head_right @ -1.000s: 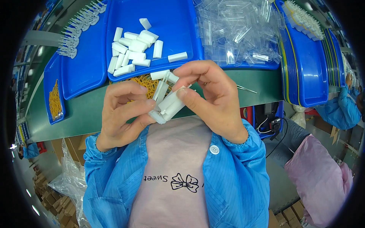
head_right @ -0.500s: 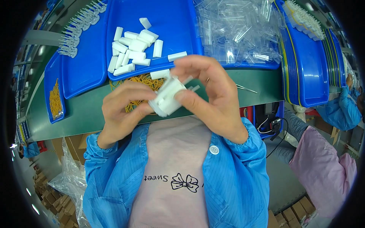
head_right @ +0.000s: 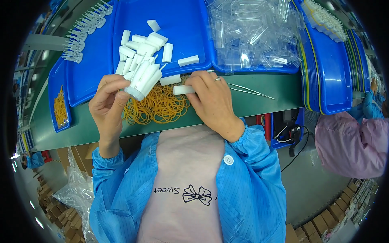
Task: The person assembles components by attaching white pieces onto a base, sliding clear plastic covers over them, securing the bundle with a rubber band, and adjusting the assembly using tweezers.
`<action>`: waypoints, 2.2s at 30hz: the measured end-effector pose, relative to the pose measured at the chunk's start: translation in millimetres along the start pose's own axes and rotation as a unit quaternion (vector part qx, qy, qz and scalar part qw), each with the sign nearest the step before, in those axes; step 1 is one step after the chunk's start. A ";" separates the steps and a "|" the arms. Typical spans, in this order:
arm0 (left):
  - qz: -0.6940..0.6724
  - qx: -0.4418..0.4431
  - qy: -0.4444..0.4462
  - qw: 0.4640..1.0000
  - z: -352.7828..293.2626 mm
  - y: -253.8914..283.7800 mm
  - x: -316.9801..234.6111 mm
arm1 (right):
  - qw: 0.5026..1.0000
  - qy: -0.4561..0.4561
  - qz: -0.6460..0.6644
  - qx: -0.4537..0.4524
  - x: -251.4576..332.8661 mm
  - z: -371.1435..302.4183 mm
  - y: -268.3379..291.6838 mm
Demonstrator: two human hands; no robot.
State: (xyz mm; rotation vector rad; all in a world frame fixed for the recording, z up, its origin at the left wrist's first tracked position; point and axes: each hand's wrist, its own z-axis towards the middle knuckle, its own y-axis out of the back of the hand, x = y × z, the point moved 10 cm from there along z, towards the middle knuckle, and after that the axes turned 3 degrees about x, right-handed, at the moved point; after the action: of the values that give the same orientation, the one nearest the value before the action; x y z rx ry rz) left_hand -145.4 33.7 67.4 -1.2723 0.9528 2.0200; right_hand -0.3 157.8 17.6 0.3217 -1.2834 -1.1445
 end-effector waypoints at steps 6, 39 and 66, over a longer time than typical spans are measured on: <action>0.029 0.113 -0.045 0.992 -5.8 -23.2 -24.3 | 0.973 -0.064 0.219 -0.020 -11.1 -4.1 37.5; 0.123 0.246 -0.295 0.915 -29.3 -76.4 -77.8 | 0.891 -0.099 0.415 0.157 -17.2 -2.9 36.6; -0.347 0.196 0.224 0.889 -42.4 -90.6 15.1 | 0.968 -0.068 0.239 0.027 13.4 -3.8 60.1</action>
State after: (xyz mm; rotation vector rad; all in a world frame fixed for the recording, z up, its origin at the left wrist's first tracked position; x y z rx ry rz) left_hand -60.3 54.2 16.7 -1.5760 0.8675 0.9491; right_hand 30.3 173.0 69.1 -0.0321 -1.4169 -0.7297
